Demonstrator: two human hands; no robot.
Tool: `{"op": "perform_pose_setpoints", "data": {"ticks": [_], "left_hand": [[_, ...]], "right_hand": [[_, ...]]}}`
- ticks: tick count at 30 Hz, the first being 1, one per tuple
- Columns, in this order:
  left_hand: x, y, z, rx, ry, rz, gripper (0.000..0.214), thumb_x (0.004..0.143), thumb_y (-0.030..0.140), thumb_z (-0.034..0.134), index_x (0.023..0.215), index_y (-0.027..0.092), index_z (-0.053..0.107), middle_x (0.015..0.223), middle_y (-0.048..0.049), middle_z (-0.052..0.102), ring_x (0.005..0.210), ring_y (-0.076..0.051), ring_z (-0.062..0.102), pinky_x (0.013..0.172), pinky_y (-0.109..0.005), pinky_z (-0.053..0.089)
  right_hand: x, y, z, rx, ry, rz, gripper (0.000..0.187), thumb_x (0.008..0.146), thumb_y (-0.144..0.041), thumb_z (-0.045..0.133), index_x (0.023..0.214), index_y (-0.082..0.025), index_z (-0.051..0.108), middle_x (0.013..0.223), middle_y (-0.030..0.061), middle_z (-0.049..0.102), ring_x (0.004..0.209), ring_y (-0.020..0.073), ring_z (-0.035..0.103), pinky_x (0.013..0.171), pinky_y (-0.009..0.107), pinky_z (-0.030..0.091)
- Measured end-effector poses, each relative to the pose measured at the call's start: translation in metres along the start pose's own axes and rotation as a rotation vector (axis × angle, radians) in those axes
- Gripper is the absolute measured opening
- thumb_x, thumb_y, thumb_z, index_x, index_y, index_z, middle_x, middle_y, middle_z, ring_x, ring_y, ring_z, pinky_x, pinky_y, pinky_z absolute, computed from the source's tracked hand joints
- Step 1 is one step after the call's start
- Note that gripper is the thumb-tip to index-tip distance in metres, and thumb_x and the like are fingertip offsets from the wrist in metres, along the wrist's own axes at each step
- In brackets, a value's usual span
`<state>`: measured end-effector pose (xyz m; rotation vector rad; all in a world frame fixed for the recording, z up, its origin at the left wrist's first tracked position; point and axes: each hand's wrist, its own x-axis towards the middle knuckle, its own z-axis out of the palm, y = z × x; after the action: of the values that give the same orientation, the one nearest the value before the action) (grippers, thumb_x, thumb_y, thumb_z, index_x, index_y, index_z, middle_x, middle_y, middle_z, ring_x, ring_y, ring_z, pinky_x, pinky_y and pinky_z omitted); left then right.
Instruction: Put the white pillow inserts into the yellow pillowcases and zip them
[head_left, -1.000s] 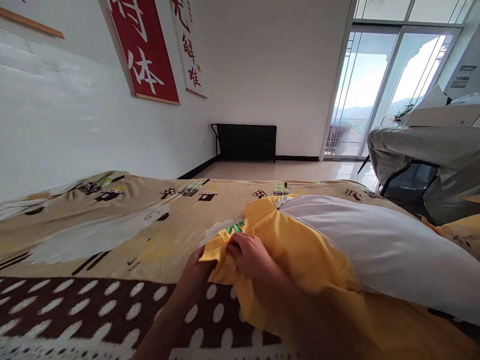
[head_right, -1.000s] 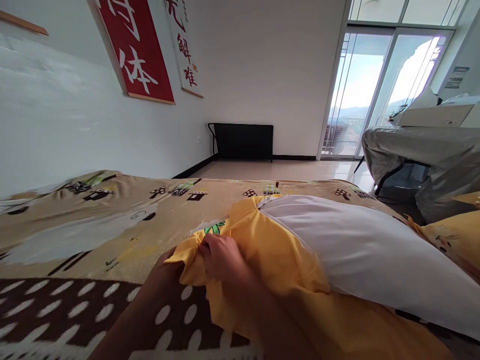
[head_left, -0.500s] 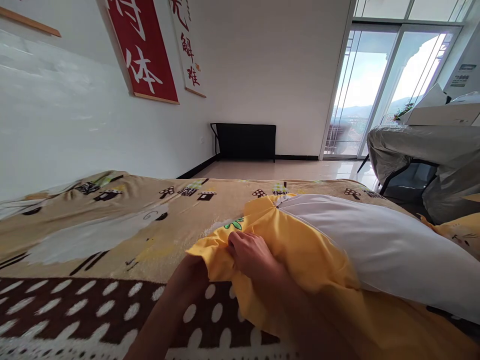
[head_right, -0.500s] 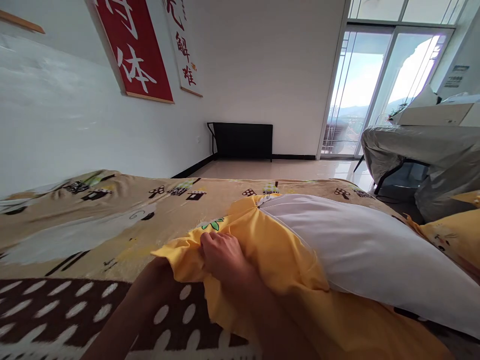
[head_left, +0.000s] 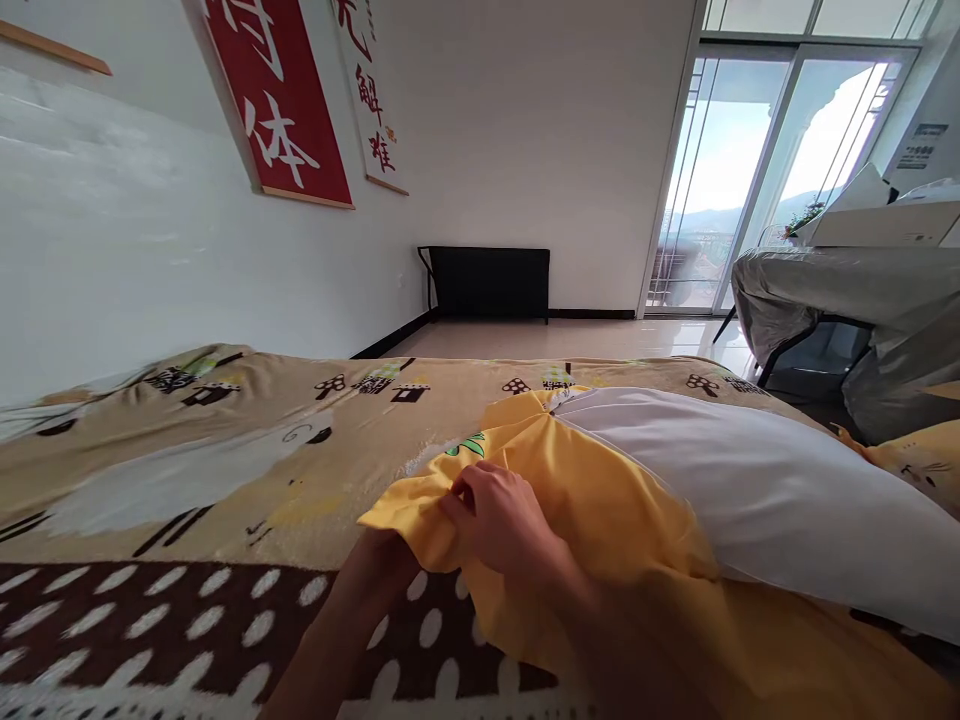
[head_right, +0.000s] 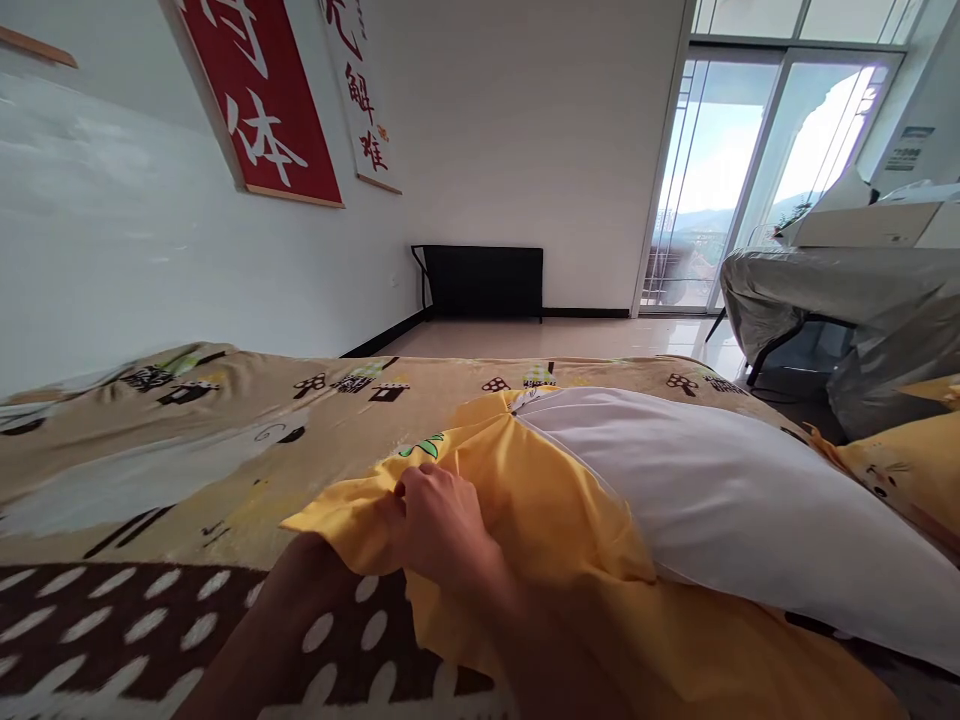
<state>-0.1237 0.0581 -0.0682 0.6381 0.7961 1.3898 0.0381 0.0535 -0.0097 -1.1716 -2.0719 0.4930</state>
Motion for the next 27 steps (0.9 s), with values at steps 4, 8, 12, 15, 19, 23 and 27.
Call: {"op": "perform_pose_setpoints", "data": {"ticks": [4, 8, 12, 15, 19, 23, 27], "left_hand": [[-0.001, -0.003, 0.001, 0.03, 0.027, 0.036, 0.038, 0.056, 0.015, 0.069, 0.095, 0.015, 0.066, 0.101, -0.0083, 0.07, 0.109, -0.03, 0.059, 0.091, -0.036, 0.052], [-0.001, -0.005, -0.001, 0.073, 0.041, 0.043, 0.038, 0.056, 0.017, 0.07, 0.094, 0.014, 0.066, 0.092, -0.0084, 0.071, 0.104, -0.029, 0.061, 0.087, -0.034, 0.053], [-0.003, -0.002, 0.003, 0.337, 0.071, 0.133, 0.036, 0.054, 0.019, 0.069, 0.091, 0.015, 0.067, 0.082, -0.0062, 0.07, 0.088, -0.025, 0.065, 0.071, -0.027, 0.053], [-0.009, 0.004, 0.015, 0.612, 0.104, 0.284, 0.028, 0.056, 0.02, 0.066, 0.084, 0.015, 0.067, 0.078, -0.0028, 0.069, 0.073, -0.019, 0.061, 0.061, -0.022, 0.049], [-0.015, 0.006, 0.021, 0.63, 0.15, 0.379, 0.026, 0.057, 0.017, 0.061, 0.083, 0.016, 0.065, 0.072, 0.0001, 0.065, 0.063, -0.014, 0.054, 0.055, -0.02, 0.045], [-0.012, 0.0, 0.008, 0.425, 0.072, 0.292, 0.033, 0.056, 0.015, 0.061, 0.088, 0.017, 0.066, 0.071, -0.0023, 0.065, 0.067, -0.018, 0.059, 0.059, -0.023, 0.047], [-0.01, 0.002, 0.004, 0.433, 0.076, 0.252, 0.028, 0.058, 0.027, 0.068, 0.084, 0.016, 0.067, 0.07, -0.0039, 0.065, 0.068, -0.02, 0.059, 0.06, -0.025, 0.048]], "right_hand": [[0.003, 0.005, 0.011, 0.11, -0.011, -0.02, 0.011, 0.081, -0.022, 0.058, 0.071, -0.018, 0.058, 0.077, 0.0011, 0.062, 0.071, 0.0128, 0.053, 0.063, 0.023, 0.035], [0.008, 0.011, 0.017, 0.256, 0.016, -0.007, 0.01, 0.075, -0.012, 0.06, 0.067, -0.017, 0.057, 0.069, -0.0017, 0.059, 0.066, 0.0102, 0.05, 0.063, 0.021, 0.036], [0.01, 0.012, 0.012, 0.434, -0.021, 0.038, 0.011, 0.075, -0.009, 0.057, 0.068, -0.017, 0.057, 0.06, -0.0049, 0.052, 0.057, 0.0079, 0.046, 0.055, 0.018, 0.034], [0.01, 0.012, 0.007, 0.522, -0.076, 0.03, 0.011, 0.076, -0.009, 0.055, 0.069, -0.017, 0.056, 0.057, -0.0061, 0.05, 0.053, 0.0069, 0.044, 0.051, 0.017, 0.033], [0.009, 0.012, 0.008, 0.513, -0.052, 0.02, 0.011, 0.075, -0.008, 0.055, 0.068, -0.017, 0.055, 0.058, -0.0057, 0.051, 0.053, 0.0072, 0.045, 0.051, 0.017, 0.033], [0.009, 0.014, 0.014, 0.48, -0.037, 0.011, 0.012, 0.076, -0.008, 0.054, 0.068, -0.018, 0.055, 0.057, -0.0059, 0.05, 0.052, 0.0076, 0.045, 0.054, 0.018, 0.035], [0.009, 0.015, 0.016, 0.39, -0.005, -0.031, 0.012, 0.077, -0.009, 0.056, 0.069, -0.018, 0.055, 0.06, -0.0051, 0.05, 0.057, 0.0083, 0.046, 0.056, 0.018, 0.035]]}}
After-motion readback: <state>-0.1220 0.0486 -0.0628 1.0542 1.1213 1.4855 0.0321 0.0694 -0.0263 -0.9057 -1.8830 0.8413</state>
